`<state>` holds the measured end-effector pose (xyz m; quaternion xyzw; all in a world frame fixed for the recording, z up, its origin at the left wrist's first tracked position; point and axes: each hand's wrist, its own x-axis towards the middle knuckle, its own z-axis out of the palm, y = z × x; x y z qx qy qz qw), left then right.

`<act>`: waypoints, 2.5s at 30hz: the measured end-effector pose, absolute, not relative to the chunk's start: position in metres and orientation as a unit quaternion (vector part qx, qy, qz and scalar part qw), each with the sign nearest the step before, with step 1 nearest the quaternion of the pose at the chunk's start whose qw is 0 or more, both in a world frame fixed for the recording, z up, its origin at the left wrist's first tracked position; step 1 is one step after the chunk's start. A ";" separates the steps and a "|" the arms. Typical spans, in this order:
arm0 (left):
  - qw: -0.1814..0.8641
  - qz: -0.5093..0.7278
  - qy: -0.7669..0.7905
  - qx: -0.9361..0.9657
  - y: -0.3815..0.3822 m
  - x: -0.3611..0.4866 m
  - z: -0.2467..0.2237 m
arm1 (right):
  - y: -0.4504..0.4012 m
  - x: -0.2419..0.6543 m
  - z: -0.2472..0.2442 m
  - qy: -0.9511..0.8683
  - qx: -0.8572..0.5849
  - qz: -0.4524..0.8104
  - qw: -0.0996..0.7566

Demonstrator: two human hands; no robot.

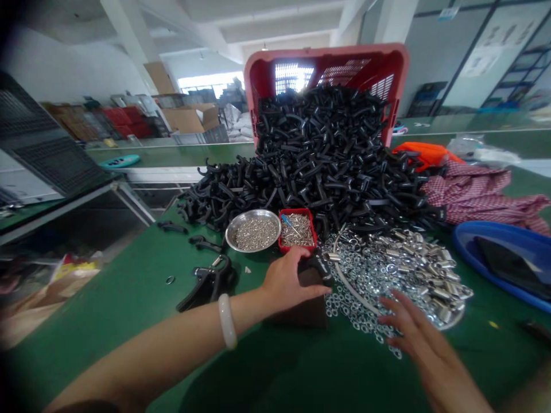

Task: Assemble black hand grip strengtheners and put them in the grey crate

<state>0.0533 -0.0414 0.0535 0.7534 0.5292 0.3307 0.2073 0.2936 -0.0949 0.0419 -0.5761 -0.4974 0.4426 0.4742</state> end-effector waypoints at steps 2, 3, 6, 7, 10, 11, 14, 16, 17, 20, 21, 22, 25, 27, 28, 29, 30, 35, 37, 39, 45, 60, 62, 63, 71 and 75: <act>0.193 0.328 0.519 0.766 -0.049 0.063 0.055 | -0.076 0.243 0.044 -0.442 -0.520 0.563 0.466; 0.184 0.322 0.517 0.772 -0.052 0.066 0.056 | -0.065 0.222 0.044 -0.408 -0.497 0.599 0.477; 0.152 0.287 0.505 0.800 -0.050 0.059 0.060 | -0.037 0.185 0.042 -0.346 -0.488 0.588 0.544; 0.137 0.270 0.505 0.808 -0.044 0.048 0.063 | -0.030 0.181 0.041 -0.330 -0.489 0.586 0.556; 0.063 0.202 0.588 0.780 -0.008 -0.009 0.072 | -0.024 0.183 0.037 -0.269 -0.491 0.614 0.556; 0.024 0.181 0.661 0.728 0.007 -0.034 0.074 | -0.026 0.186 0.036 -0.257 -0.496 0.622 0.548; -0.016 0.098 0.803 0.587 0.050 -0.105 0.073 | -0.035 0.191 0.035 -0.265 -0.524 0.624 0.515; 0.026 0.073 0.807 0.585 0.069 -0.137 0.070 | -0.041 0.192 0.034 -0.283 -0.538 0.621 0.496; 0.040 0.070 0.801 0.594 0.075 -0.147 0.068 | -0.042 0.192 0.033 -0.290 -0.542 0.619 0.489; 0.078 0.084 0.767 0.632 0.083 -0.156 0.070 | -0.043 0.192 0.031 -0.309 -0.550 0.612 0.477; 0.098 0.113 0.756 0.638 0.083 -0.157 0.074 | -0.042 0.193 0.031 -0.314 -0.551 0.609 0.475; 0.120 0.150 0.746 0.638 0.083 -0.156 0.080 | -0.041 0.193 0.031 -0.318 -0.551 0.608 0.475; 0.235 0.296 0.693 0.614 0.081 -0.155 0.098 | -0.040 0.192 0.032 -0.320 -0.542 0.610 0.482; 0.303 0.362 0.649 0.596 0.077 -0.153 0.108 | -0.041 0.189 0.034 -0.324 -0.533 0.612 0.486; 0.322 0.381 0.636 0.589 0.075 -0.151 0.112 | -0.041 0.188 0.034 -0.328 -0.528 0.612 0.488; 0.321 0.386 0.635 0.587 0.072 -0.149 0.115 | -0.042 0.187 0.035 -0.331 -0.523 0.612 0.492; 0.293 0.374 0.649 0.594 0.068 -0.145 0.117 | -0.044 0.186 0.036 -0.335 -0.519 0.611 0.496; -0.024 0.255 0.694 0.673 0.042 -0.115 0.139 | -0.048 0.188 0.044 -0.392 -0.508 0.578 0.504; -0.080 0.259 0.659 0.702 0.028 -0.094 0.145 | -0.049 0.187 0.051 -0.425 -0.498 0.552 0.516; -0.037 0.288 0.627 0.723 0.014 -0.068 0.141 | -0.051 0.182 0.060 -0.457 -0.482 0.520 0.536; 0.287 0.320 0.511 0.744 -0.019 0.003 0.090 | -0.057 0.170 0.076 -0.579 -0.456 0.433 0.518; 0.378 0.441 0.533 0.616 -0.033 0.039 0.057 | -0.066 0.180 0.066 -0.620 -0.506 0.332 0.500; 0.373 0.460 0.547 0.592 -0.035 0.041 0.057 | -0.065 0.179 0.063 -0.624 -0.509 0.330 0.493; 0.369 0.464 0.552 0.586 -0.035 0.042 0.058 | -0.065 0.179 0.062 -0.626 -0.510 0.327 0.491; 0.318 0.485 0.517 0.630 -0.043 0.050 0.072 | -0.065 0.175 0.059 -0.611 -0.502 0.307 0.529; 0.315 0.504 0.489 0.638 -0.050 0.051 0.068 | -0.065 0.178 0.056 -0.643 -0.482 0.277 0.527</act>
